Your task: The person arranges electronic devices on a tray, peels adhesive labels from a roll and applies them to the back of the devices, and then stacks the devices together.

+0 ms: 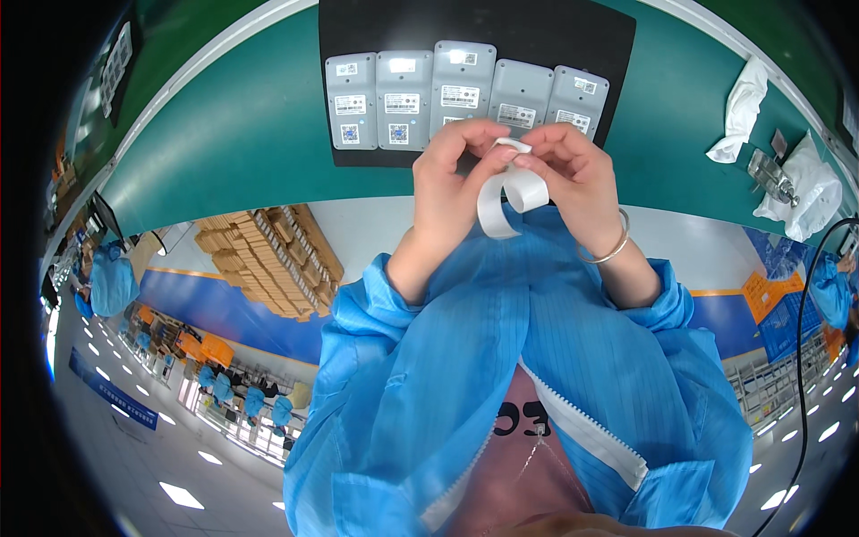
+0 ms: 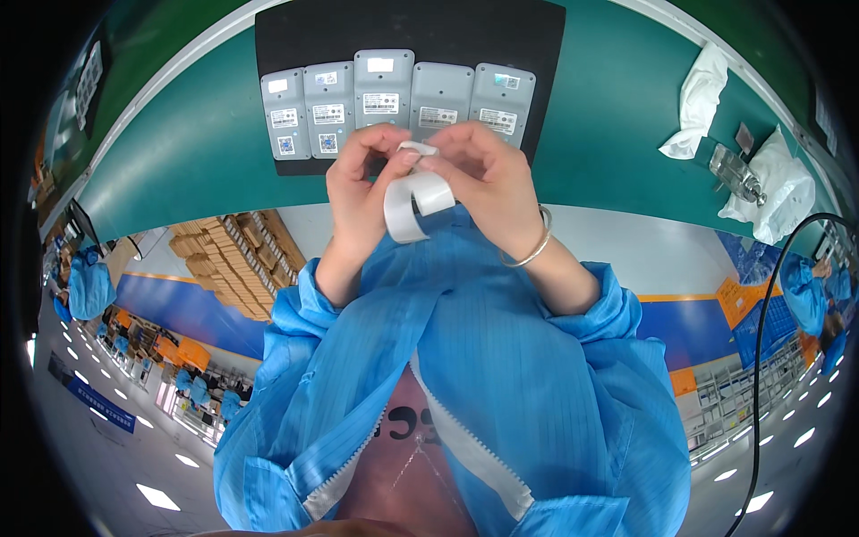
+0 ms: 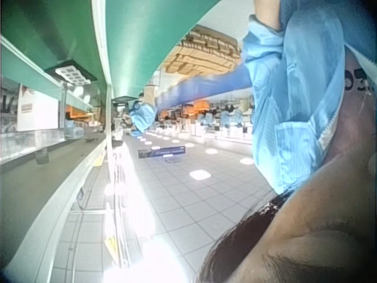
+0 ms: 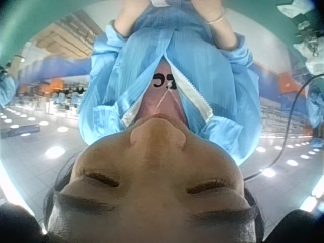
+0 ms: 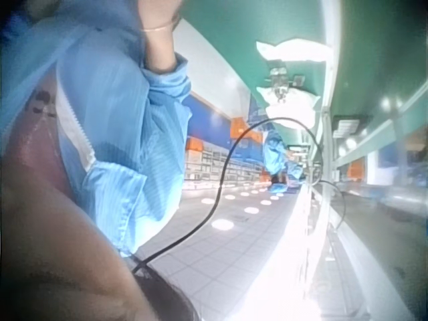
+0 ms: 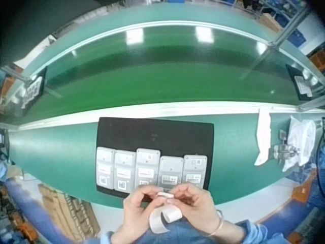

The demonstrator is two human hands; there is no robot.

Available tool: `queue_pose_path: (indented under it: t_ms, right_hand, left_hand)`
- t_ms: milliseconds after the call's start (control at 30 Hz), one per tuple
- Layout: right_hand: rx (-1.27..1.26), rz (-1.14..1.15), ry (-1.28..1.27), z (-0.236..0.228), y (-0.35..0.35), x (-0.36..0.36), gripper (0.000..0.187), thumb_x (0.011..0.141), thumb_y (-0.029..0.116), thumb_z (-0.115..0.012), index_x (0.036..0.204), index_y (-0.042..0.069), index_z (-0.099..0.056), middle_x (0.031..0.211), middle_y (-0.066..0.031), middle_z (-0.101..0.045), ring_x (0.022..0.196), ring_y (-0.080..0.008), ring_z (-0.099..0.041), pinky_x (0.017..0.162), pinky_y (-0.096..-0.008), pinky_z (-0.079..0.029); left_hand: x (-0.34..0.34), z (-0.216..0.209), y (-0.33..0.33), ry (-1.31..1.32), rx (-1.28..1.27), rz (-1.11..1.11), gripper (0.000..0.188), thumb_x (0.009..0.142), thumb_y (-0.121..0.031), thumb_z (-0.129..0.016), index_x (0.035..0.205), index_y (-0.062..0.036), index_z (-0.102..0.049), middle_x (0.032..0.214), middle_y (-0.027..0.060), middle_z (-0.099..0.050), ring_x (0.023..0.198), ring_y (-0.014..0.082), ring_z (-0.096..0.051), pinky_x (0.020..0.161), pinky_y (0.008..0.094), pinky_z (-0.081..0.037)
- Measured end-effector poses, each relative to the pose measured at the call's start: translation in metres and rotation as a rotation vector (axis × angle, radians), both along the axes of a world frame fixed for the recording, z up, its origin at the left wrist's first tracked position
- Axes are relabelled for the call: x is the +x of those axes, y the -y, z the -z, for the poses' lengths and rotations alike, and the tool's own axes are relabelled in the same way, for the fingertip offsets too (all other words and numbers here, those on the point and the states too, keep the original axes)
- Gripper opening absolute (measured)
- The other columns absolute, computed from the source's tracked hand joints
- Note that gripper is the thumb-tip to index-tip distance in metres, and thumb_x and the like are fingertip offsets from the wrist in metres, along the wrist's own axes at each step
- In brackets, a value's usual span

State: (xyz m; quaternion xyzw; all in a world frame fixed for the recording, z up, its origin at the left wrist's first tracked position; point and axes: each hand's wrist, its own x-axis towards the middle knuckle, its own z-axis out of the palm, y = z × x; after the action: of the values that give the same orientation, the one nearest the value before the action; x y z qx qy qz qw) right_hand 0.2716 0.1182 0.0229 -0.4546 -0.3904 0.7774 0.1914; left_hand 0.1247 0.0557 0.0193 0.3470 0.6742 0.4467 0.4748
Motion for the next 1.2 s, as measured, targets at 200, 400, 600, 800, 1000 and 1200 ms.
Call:
queue_pose_path:
  t_ms: [200, 400, 600, 800, 1000, 1200]
  right_hand:
    - [0.450, 0.045, 0.253, 0.000, 0.009, -0.002, 0.014, 0.082, 0.008, -0.066, 0.094, 0.002, -0.062, 0.080, -0.0064, -0.067, 0.072, -0.0090, -0.062, 0.063, -0.0222, -0.048]
    - [0.669, 0.012, 0.308, 0.002, 0.006, -0.001, 0.010, 0.080, 0.007, -0.066, 0.087, 0.002, -0.063, 0.076, -0.0086, -0.064, 0.067, -0.0159, -0.062, 0.058, -0.0252, -0.047]
    - [0.842, -0.022, 0.278, 0.004, 0.000, 0.001, 0.010, 0.074, 0.004, -0.067, 0.082, 0.003, -0.063, 0.078, -0.0083, -0.062, 0.069, -0.0206, -0.061, 0.059, -0.0280, -0.048]
    - [0.939, -0.021, 0.323, 0.004, -0.003, 0.002, 0.012, 0.071, 0.004, -0.070, 0.081, 0.005, -0.064, 0.083, -0.0076, -0.063, 0.075, -0.0221, -0.061, 0.063, -0.0293, -0.049]
    - [0.965, -0.041, 0.315, 0.006, 0.000, 0.004, 0.015, 0.068, 0.004, -0.071, 0.082, 0.006, -0.064, 0.086, -0.0064, -0.062, 0.077, -0.0223, -0.061, 0.064, -0.0298, -0.049]
    - [0.957, -0.052, 0.334, 0.006, -0.002, 0.006, 0.015, 0.066, 0.003, -0.070, 0.079, 0.007, -0.064, 0.087, -0.0056, -0.062, 0.078, -0.0227, -0.060, 0.066, -0.0303, -0.048]
  left_hand:
    - [0.004, 0.000, -0.001, 0.203, 0.063, 0.045, 0.028, 0.088, -0.009, -0.058, 0.115, -0.0023, -0.059, 0.103, 0.0028, -0.057, 0.091, 0.0095, -0.055, 0.078, 0.0233, -0.044]
    - [0.006, 0.001, 0.005, 0.462, -0.107, -0.072, 0.029, 0.089, -0.009, -0.058, 0.117, -0.0018, -0.058, 0.098, 0.0031, -0.061, 0.085, 0.0081, -0.056, 0.075, 0.0219, -0.045]
    - [0.006, -0.001, 0.004, 0.513, -0.167, -0.141, 0.022, 0.087, -0.008, -0.060, 0.108, -0.0005, -0.063, 0.089, 0.0031, -0.065, 0.078, 0.0063, -0.057, 0.070, 0.0206, -0.046]
    - [0.009, 0.004, 0.009, 0.369, -0.127, -0.209, 0.017, 0.083, -0.004, -0.066, 0.099, 0.0013, -0.066, 0.089, 0.0046, -0.067, 0.080, 0.0082, -0.060, 0.070, 0.0220, -0.049]
    - [0.008, 0.008, 0.016, 0.069, -0.079, -0.096, 0.012, 0.083, -0.004, -0.065, 0.093, 0.0004, -0.066, 0.087, 0.0041, -0.065, 0.079, 0.0078, -0.057, 0.071, 0.0215, -0.046]
    - [0.006, 0.005, 0.016, -0.081, -0.094, -0.006, 0.007, 0.079, -0.005, -0.068, 0.084, -0.0007, -0.066, 0.086, 0.0064, -0.064, 0.079, 0.0089, -0.057, 0.070, 0.0219, -0.045]
